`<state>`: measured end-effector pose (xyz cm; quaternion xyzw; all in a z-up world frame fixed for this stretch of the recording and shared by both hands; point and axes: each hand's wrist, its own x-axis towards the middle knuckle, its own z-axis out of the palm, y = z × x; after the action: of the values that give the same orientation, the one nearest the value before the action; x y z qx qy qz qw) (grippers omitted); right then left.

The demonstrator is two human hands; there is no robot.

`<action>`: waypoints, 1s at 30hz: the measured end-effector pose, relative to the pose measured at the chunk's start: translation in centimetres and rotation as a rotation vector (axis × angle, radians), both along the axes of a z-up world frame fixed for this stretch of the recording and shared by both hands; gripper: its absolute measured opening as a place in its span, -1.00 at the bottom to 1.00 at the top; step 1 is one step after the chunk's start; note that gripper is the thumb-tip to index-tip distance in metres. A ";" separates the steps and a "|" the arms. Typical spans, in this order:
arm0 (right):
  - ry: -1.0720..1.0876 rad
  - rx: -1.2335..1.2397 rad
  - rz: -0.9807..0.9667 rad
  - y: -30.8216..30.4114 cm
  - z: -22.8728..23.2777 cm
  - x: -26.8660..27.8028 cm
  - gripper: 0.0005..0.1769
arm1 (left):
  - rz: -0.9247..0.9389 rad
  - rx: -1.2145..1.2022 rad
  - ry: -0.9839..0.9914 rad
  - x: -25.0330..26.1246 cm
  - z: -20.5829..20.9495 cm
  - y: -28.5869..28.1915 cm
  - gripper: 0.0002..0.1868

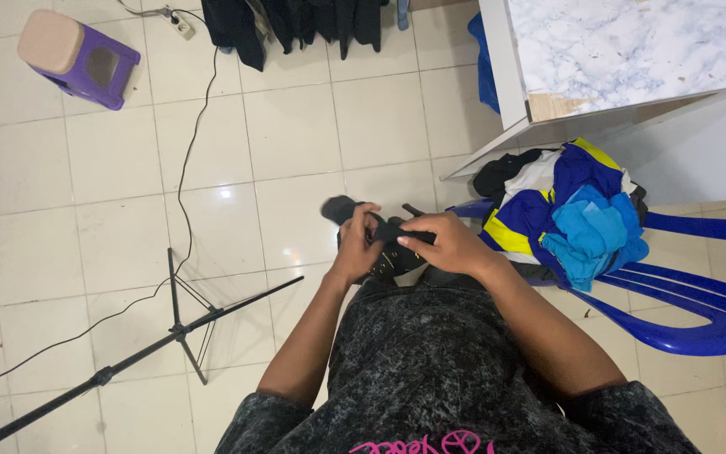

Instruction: The person takes garments from a pile on a blue chair, places each on a hanger, and hangs them on a drying rack. They handle a black t-shirt and a white jersey, smoothing each before hanging.

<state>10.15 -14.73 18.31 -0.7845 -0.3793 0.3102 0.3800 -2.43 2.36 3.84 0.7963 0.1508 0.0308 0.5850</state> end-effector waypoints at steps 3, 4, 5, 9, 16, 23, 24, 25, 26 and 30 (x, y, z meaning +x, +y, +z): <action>-0.067 0.077 -0.068 -0.3 0.0 0.5 -0.65 | -0.078 0.136 0.017 0.4 0.9 1.8 -0.65; -0.080 0.087 -0.118 -0.2 -0.1 0.9 -0.65 | -0.049 0.124 -0.008 0.3 1.2 2.4 -0.71; -0.091 0.095 -0.167 -0.3 -0.2 1.1 -0.66 | -0.019 0.112 -0.030 0.1 1.5 2.9 -0.76; -0.260 0.153 -0.271 -1.3 0.1 2.8 -0.74 | 0.036 0.431 0.003 -0.4 3.1 4.9 -0.80; -0.402 0.181 -0.340 -1.7 1.1 5.7 -0.82 | 0.180 0.534 -0.082 -0.1 3.5 6.7 -0.82; -0.390 0.179 -0.405 -1.2 0.1 8.8 -0.77 | 0.269 0.008 0.157 3.9 2.8 6.9 -0.87; -0.396 0.192 -0.422 -1.3 -0.1 9.6 -0.78 | 0.278 -0.017 0.203 4.7 2.9 7.0 -0.87; -0.402 0.206 -0.438 -1.3 -0.3 10.5 -0.79 | 0.260 -0.003 0.151 5.4 3.3 7.3 -0.87; -0.408 0.219 -0.454 -1.2 -0.6 11.3 -0.80 | 0.242 0.011 0.098 6.2 3.6 7.7 -0.87; -0.427 0.202 -0.467 -1.9 -1.9 15.3 -0.79 | 0.111 0.236 -0.066 9.7 5.3 9.0 -0.89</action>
<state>25.50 -16.64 16.45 -0.8561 -0.2890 0.0040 0.4284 7.24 11.40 9.15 0.8485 0.1709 0.1067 0.4894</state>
